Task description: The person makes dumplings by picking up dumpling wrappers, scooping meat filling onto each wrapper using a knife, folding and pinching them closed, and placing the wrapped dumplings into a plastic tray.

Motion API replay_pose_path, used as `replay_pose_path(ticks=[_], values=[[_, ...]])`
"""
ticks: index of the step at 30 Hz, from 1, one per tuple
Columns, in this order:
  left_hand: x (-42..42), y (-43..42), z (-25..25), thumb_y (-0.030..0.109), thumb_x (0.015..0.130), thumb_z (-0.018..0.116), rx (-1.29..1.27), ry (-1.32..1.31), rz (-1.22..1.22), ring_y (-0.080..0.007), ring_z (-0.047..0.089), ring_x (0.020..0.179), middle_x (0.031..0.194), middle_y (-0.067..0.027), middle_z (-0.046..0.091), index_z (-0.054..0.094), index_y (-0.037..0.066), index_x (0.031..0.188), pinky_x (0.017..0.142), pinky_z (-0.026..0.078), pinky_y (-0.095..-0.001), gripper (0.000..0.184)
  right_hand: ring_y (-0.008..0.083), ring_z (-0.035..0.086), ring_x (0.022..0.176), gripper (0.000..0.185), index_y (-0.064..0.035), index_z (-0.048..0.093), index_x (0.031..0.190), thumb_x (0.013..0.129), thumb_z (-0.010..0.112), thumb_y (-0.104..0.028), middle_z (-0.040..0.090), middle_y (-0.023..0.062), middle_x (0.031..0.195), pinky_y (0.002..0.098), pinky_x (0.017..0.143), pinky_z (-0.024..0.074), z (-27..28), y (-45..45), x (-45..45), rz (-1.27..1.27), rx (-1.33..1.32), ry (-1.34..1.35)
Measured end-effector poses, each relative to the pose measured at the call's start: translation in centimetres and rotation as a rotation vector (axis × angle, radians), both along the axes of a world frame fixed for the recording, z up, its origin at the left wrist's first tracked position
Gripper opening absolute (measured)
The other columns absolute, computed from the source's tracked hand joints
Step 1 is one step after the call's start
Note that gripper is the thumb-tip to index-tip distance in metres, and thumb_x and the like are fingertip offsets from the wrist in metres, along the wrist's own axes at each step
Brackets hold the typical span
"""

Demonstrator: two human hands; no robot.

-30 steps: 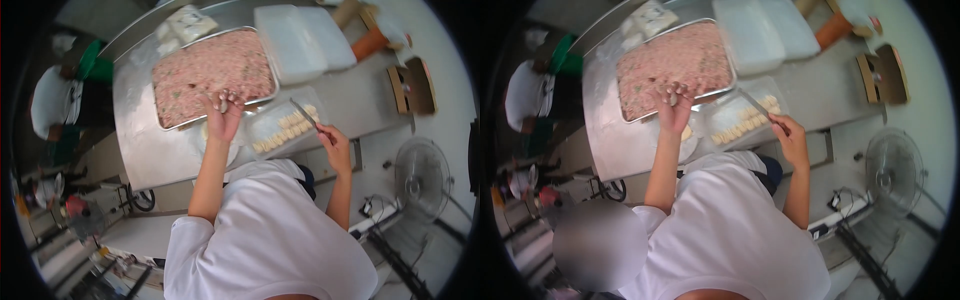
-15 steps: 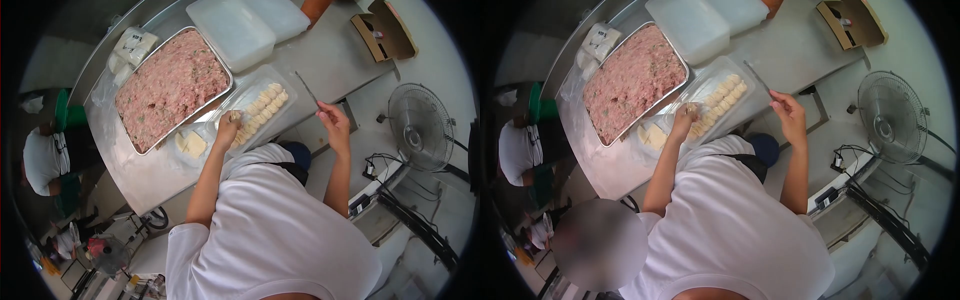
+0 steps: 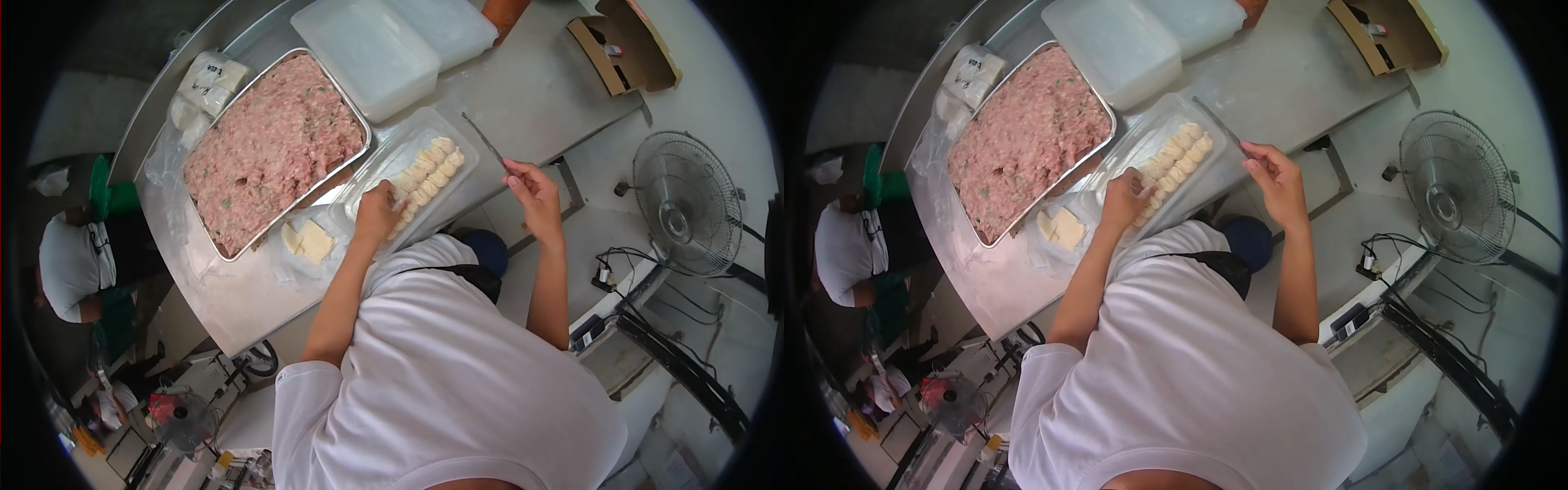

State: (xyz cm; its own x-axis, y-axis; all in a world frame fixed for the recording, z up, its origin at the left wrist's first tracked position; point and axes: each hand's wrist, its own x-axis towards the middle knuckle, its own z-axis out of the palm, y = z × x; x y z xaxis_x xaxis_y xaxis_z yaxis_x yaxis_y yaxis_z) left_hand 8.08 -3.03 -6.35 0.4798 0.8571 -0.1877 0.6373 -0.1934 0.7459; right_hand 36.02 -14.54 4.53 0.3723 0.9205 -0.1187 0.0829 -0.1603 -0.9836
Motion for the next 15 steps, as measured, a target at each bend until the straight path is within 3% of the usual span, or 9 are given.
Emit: replay_pose_path(ticks=[8,9,10,12,14,15], values=[[-1.0,1.3,0.0,0.015,0.075,0.078,0.088,-0.026,-0.145,-0.0339,0.066,0.079,0.082,-0.0145,0.068,0.063,0.003,0.095,0.070,0.052,-0.0407,0.028,0.0105,0.061,0.092,0.028,0.0010,0.063,0.121,0.096,0.059,-0.009,0.068,0.0064,0.111,0.0248,0.083,0.0476,-1.0,-0.4,0.5,-0.023,-0.023,0.000],[-0.9,1.4,-0.3,0.015,0.073,0.080,0.108,-0.028,-0.132,-0.0295,0.067,0.074,0.081,-0.0134,0.069,0.064,0.003,0.094,0.067,0.052,-0.0382,0.029,0.0105,0.061,0.092,0.028,0.0010,0.063,0.121,0.096,0.059,-0.009,0.068,0.0064,0.111,0.0248,0.083,0.0476,-1.2,-0.3,0.5,-0.023,-0.022,-0.003],[-0.7,1.5,-0.5,0.015,0.071,0.082,0.128,-0.030,-0.121,-0.0250,0.067,0.069,0.079,-0.0122,0.069,0.065,0.003,0.092,0.065,0.053,-0.0356,0.030,0.0113,0.062,0.088,0.026,-0.0010,0.065,0.119,0.094,0.060,-0.007,0.069,0.0062,0.109,0.0249,0.080,0.0481,-1.4,-0.2,0.5,-0.011,-0.046,-0.087],[-0.7,1.5,-0.5,0.016,0.070,0.082,0.141,-0.005,-0.122,-0.0248,0.067,0.069,0.078,-0.0116,0.069,0.065,0.003,0.091,0.065,0.053,-0.0354,0.030,0.0120,0.062,0.085,0.025,-0.0029,0.066,0.117,0.092,0.061,-0.006,0.070,0.0061,0.106,0.0250,0.077,0.0485,-1.2,-0.1,0.7,-0.003,-0.072,-0.174],[-0.8,1.4,-0.1,0.018,0.070,0.083,0.153,0.022,-0.118,-0.0247,0.067,0.069,0.078,-0.0110,0.069,0.065,0.003,0.090,0.065,0.052,-0.0352,0.031,0.0194,0.064,0.078,0.024,-0.0070,0.069,0.110,0.087,0.062,-0.004,0.070,0.0073,0.101,0.0299,0.071,0.0495,-0.8,0.2,0.8,0.097,-0.200,-0.579],[-0.8,1.4,0.2,0.018,0.070,0.083,0.171,0.030,-0.123,-0.0248,0.067,0.069,0.078,-0.0106,0.069,0.065,0.003,0.090,0.064,0.052,-0.0352,0.031,0.0194,0.064,0.078,0.024,-0.0070,0.069,0.110,0.087,0.062,-0.004,0.070,0.0073,0.101,0.0299,0.071,0.0495,-1.0,0.3,0.7,0.099,-0.200,-0.582]])
